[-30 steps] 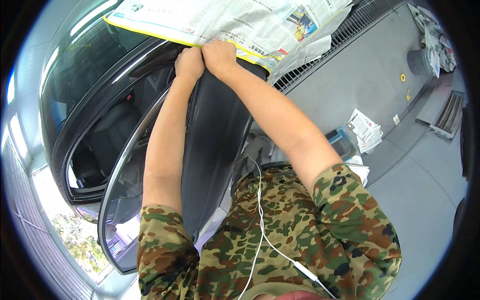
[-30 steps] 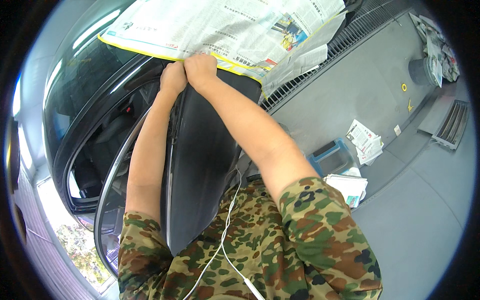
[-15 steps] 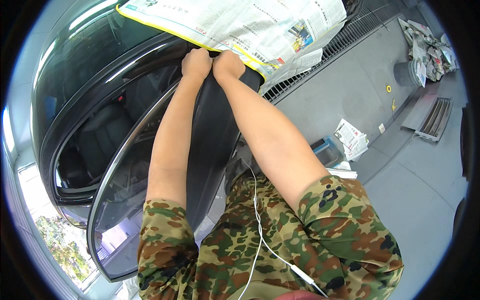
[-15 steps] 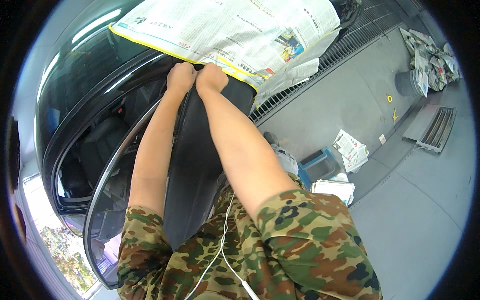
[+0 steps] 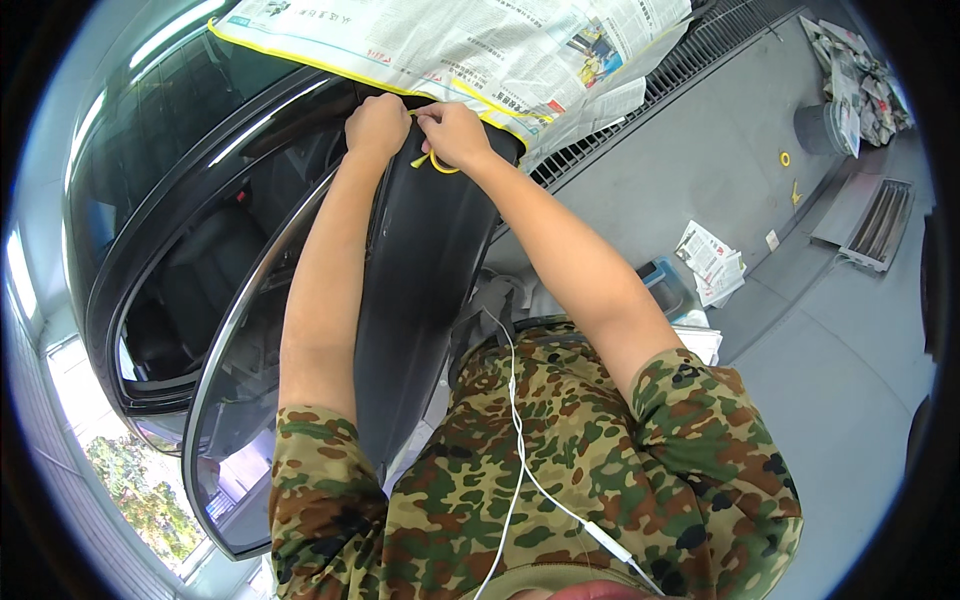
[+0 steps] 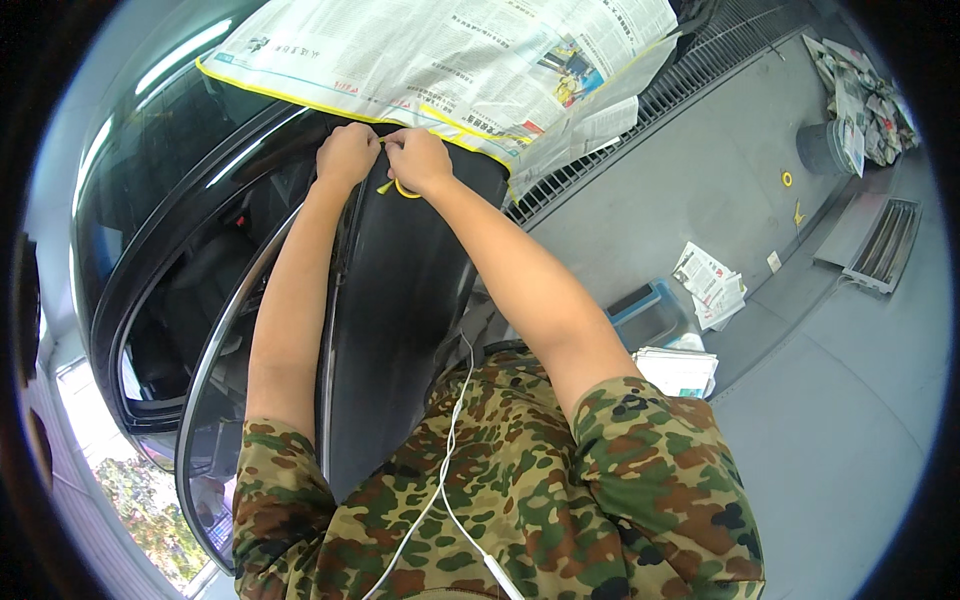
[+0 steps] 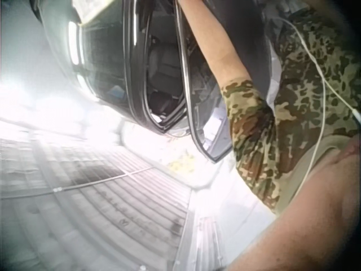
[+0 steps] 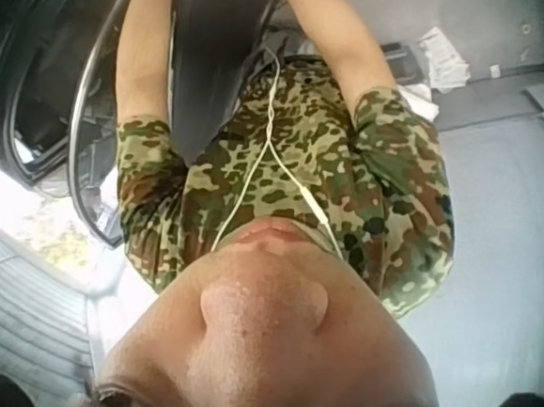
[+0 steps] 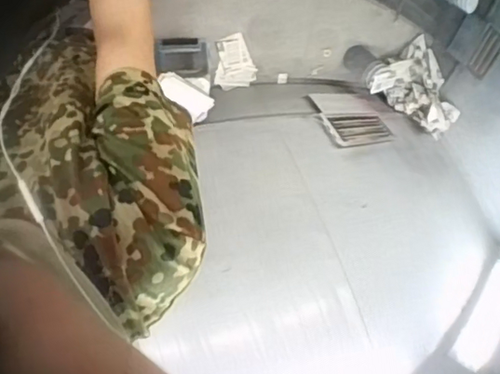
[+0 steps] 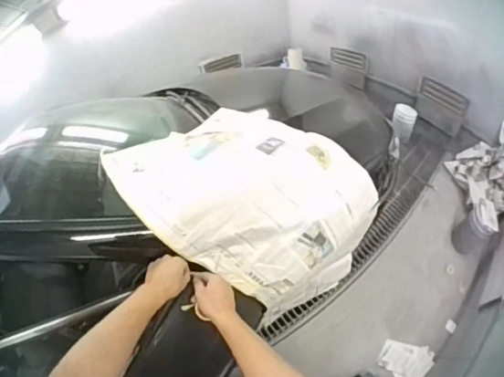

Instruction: The person tears yellow tape and uses it to attach newspaper sheets to a car's body panels and door edges. They smooth the paper, fold it over edges, and secure it with tape to cover the surfaces.

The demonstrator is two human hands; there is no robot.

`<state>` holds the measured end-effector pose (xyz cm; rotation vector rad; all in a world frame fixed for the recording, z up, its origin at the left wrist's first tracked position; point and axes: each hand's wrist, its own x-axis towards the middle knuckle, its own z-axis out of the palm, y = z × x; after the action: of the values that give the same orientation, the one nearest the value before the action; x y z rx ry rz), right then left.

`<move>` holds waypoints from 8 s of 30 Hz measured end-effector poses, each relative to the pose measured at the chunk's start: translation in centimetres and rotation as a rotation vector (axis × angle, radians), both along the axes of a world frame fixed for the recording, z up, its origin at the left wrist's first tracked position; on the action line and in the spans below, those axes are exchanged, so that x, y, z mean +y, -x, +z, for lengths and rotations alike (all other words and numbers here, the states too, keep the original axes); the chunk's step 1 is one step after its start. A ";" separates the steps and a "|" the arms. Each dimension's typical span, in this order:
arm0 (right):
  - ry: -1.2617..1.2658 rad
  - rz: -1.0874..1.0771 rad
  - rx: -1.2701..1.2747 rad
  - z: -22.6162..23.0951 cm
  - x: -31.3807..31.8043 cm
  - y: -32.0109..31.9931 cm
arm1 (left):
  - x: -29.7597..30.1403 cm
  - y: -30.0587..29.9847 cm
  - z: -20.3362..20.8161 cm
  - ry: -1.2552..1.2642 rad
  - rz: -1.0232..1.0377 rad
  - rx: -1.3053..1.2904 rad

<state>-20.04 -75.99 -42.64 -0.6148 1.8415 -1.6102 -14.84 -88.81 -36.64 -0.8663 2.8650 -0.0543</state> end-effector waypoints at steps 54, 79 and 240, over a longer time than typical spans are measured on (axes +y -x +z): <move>-0.197 0.145 0.989 -1.8 -1.9 2.5 | -1.7 -3.0 2.4 -0.210 -0.122 0.065; 0.410 0.207 0.062 0.6 -3.3 3.2 | -1.1 -4.0 3.4 -0.318 0.063 0.346; 0.100 0.143 1.258 -2.0 -3.7 5.8 | 0.1 -2.7 1.5 0.228 -0.173 0.173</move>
<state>-25.79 -79.69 -44.68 -2.0807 2.3911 -1.2557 -12.13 -88.66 -35.17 -0.6866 3.1358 -0.3477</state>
